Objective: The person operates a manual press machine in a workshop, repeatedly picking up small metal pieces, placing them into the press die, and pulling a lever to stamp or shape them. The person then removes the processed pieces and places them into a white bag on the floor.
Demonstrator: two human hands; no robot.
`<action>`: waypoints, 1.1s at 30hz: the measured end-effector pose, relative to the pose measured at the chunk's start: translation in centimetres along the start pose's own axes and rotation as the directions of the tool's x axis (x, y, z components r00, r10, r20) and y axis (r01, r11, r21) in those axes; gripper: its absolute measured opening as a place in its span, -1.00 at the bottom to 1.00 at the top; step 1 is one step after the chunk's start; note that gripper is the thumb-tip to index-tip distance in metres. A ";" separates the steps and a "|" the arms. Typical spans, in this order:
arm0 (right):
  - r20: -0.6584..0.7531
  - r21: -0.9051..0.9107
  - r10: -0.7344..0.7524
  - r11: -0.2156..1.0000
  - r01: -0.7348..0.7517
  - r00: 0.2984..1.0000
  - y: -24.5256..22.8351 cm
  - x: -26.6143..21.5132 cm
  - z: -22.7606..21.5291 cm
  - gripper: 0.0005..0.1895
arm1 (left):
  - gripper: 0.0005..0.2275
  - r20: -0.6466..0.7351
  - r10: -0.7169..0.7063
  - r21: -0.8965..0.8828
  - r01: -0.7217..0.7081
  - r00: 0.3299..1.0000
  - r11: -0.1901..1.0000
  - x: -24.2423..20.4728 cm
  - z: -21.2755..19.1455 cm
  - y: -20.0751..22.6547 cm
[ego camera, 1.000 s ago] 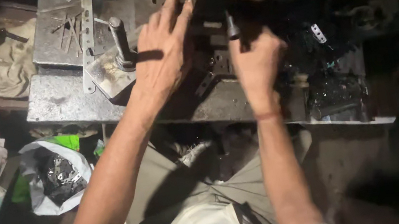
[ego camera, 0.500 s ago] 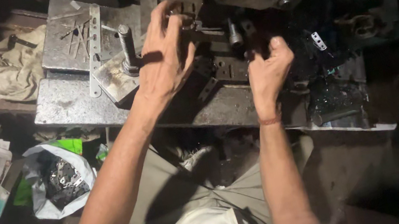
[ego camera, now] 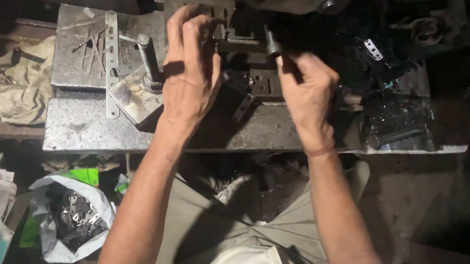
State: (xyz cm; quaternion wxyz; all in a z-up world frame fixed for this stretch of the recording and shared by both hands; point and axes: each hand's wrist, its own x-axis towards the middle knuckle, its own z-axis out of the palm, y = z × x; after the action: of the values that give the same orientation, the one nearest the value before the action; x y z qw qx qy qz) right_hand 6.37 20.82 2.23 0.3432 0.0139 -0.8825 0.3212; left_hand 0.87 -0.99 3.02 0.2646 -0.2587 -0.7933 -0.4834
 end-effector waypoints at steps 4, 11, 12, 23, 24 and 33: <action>0.002 -0.192 -0.208 0.960 0.204 0.978 0.5 0.1 1.6 -0.85 | -0.50 -0.005 0.008 0.014 -0.007 1.000 1.000 0.0 -0.3 0.4; 0.218 -0.327 0.042 0.944 0.032 0.975 0.8 1.5 1.1 -0.64 | -0.51 0.017 -0.006 0.019 0.006 1.000 1.000 0.0 0.3 -0.3; 0.187 -0.260 -0.007 0.964 0.057 0.982 0.1 1.5 0.3 -0.71 | -0.51 0.018 -0.007 0.016 0.007 1.000 1.000 0.2 0.3 -0.3; 0.215 0.562 0.389 0.701 -0.439 0.896 1.2 -1.7 1.3 -0.85 | -0.52 0.072 -0.008 -0.008 0.009 0.997 1.000 0.3 -0.4 0.2; 0.226 0.578 0.412 0.673 -0.462 0.883 1.5 -1.9 1.6 -0.85 | -0.53 0.083 0.003 -0.008 -0.002 0.997 1.000 0.4 -0.4 0.3; 0.131 0.673 0.591 0.537 -0.509 0.796 2.6 -0.1 4.1 -0.78 | -0.57 0.054 -0.033 -0.080 0.037 0.998 0.996 0.8 -0.7 0.7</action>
State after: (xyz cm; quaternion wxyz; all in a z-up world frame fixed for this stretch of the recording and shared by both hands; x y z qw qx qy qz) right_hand 3.39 20.51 -1.59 0.2436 -0.1581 -0.6403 0.7111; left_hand 0.88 -1.28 4.24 0.2245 -0.2680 -0.7842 -0.5127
